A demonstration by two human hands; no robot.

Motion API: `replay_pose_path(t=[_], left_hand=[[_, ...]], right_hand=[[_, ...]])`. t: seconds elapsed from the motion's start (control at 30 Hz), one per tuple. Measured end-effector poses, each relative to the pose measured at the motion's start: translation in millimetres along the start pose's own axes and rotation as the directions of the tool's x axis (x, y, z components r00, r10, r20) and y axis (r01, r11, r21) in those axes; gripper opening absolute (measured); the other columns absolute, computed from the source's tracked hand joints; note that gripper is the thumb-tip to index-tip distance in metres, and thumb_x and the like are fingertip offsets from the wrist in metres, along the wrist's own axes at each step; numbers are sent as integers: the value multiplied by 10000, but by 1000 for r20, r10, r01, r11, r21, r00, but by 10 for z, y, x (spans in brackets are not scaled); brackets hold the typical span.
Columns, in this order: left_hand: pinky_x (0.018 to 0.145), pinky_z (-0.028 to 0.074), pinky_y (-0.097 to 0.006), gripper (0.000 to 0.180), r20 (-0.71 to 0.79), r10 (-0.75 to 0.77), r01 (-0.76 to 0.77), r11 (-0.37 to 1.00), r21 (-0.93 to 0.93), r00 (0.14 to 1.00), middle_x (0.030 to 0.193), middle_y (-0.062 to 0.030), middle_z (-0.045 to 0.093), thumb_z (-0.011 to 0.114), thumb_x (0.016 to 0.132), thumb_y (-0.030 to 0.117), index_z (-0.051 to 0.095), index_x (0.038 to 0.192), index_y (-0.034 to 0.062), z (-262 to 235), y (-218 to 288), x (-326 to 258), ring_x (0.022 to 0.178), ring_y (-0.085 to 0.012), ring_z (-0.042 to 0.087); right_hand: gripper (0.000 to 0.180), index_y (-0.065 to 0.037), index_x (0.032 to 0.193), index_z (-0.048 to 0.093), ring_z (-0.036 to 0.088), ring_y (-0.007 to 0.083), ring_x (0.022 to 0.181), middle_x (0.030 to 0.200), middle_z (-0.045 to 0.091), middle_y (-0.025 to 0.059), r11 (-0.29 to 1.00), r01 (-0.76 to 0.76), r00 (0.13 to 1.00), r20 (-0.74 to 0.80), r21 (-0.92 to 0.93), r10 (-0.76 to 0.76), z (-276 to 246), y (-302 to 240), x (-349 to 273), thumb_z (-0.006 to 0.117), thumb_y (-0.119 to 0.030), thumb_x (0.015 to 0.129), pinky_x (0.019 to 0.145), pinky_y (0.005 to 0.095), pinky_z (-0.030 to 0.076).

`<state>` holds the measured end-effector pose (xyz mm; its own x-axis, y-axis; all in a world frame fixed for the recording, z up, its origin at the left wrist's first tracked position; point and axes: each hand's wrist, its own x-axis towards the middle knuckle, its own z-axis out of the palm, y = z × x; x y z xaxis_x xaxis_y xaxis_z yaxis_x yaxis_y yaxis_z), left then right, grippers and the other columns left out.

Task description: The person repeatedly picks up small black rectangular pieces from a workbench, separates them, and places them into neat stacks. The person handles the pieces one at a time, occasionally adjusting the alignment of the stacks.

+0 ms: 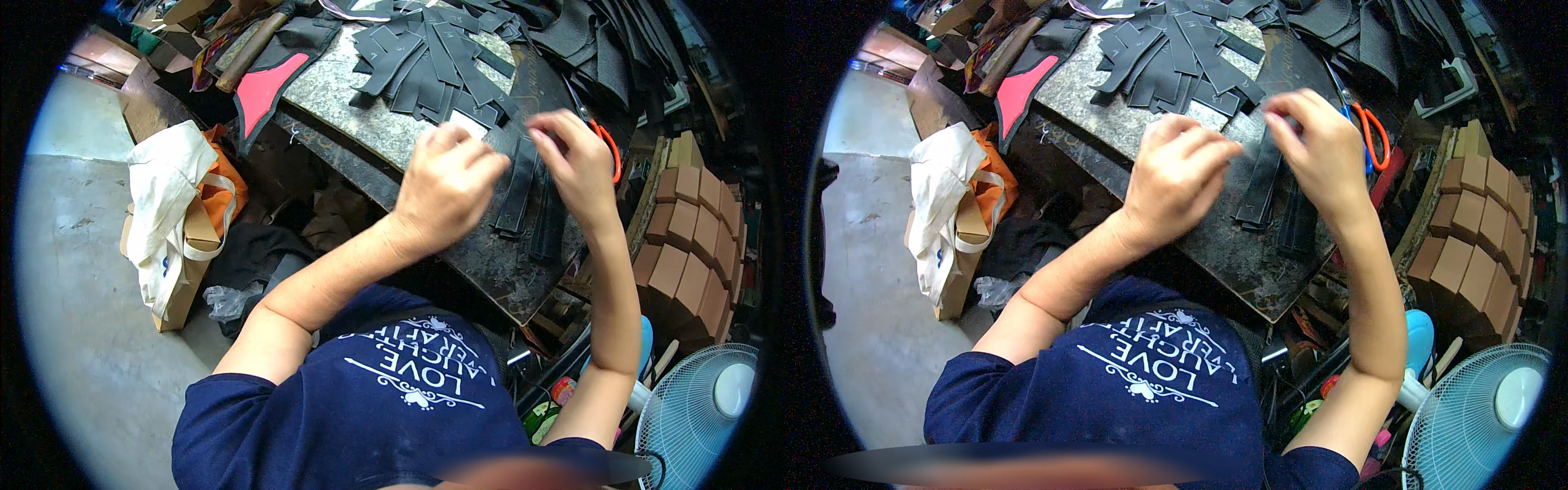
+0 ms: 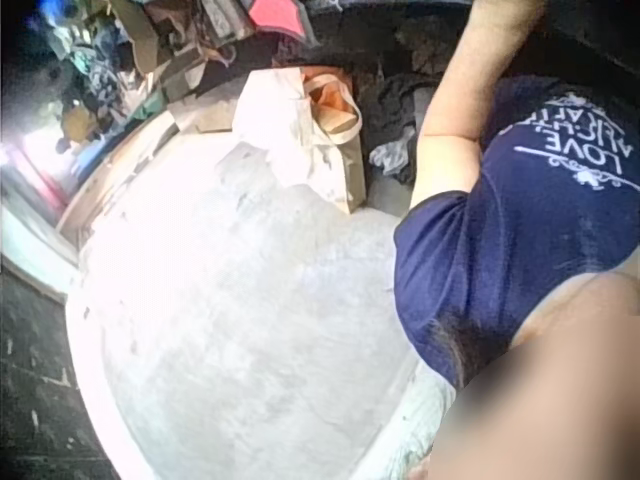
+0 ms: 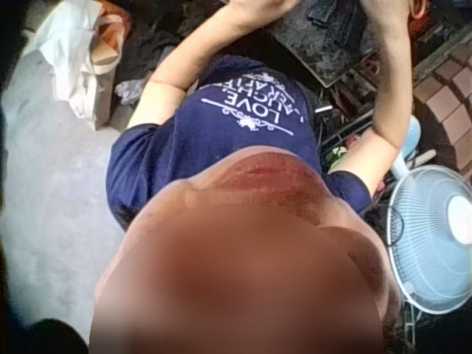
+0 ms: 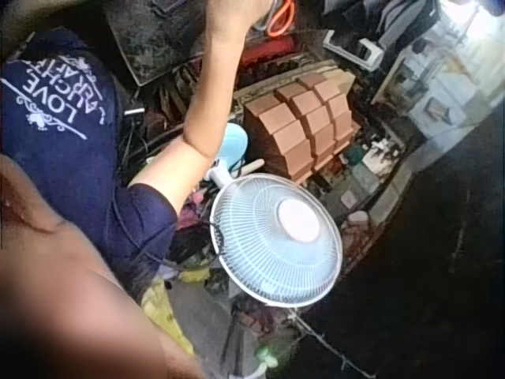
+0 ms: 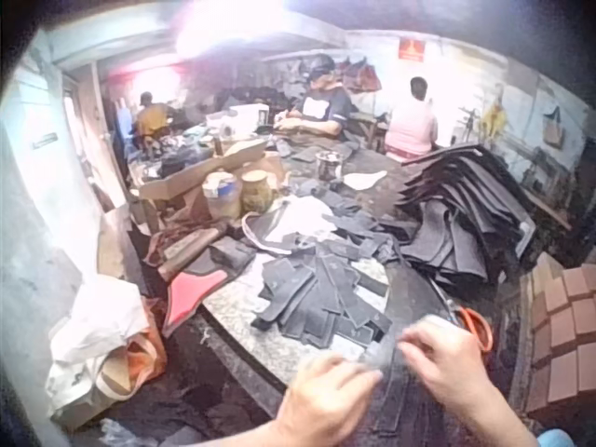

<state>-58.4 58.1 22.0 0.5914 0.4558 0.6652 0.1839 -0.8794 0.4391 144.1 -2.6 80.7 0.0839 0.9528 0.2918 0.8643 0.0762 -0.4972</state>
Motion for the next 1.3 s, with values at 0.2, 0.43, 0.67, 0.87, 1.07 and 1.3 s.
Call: replay_pose_path(t=[0.2,0.43,0.67,0.87,1.07,1.3], left_hand=[[818,484,-420,215,-73,-148,134,976,-171,986,932,-112,636,685,787,25,672,1000,43,28,-193,19,894,-322,581],[828,495,-409,215,-13,-132,129,983,-131,991,949,-119,660,694,803,26,695,1016,50,26,-186,4,919,-322,600],[765,521,-376,173,-12,-304,269,860,-433,953,915,-126,653,687,838,19,669,1010,15,-101,-60,13,834,-302,641],[770,525,-297,225,310,-454,540,568,-621,835,1012,-104,629,662,943,89,561,1128,9,-203,127,-92,875,-170,644],[811,538,-254,191,600,-488,610,-161,-776,635,1205,-99,610,627,976,63,528,1134,103,-195,91,-131,968,-103,630],[882,596,-326,541,461,-511,377,-266,-887,725,1207,-182,613,631,921,-43,322,1363,-4,-127,82,-50,1038,-239,687]], right_hand=[[321,-89,1033,733,686,320,925,1030,674,114,956,110,994,23,-272,-108,573,5,585,771,-312,806,845,414,559],[136,-2,994,725,673,176,777,867,683,98,988,149,988,21,40,-150,413,-23,570,685,-14,865,705,282,523],[117,-2,952,713,680,209,757,848,693,116,978,-17,998,60,206,4,133,-211,108,730,-56,850,697,303,530],[100,-1,983,697,689,203,794,881,704,119,950,-72,995,85,305,48,144,-416,-250,704,-31,887,730,296,536],[79,2,983,704,593,84,716,863,657,41,952,36,994,92,303,-67,82,-589,-517,687,7,907,633,237,476],[100,-34,1023,724,621,60,683,854,697,7,812,-249,959,21,527,281,-362,-470,-593,692,-51,930,600,215,509]])
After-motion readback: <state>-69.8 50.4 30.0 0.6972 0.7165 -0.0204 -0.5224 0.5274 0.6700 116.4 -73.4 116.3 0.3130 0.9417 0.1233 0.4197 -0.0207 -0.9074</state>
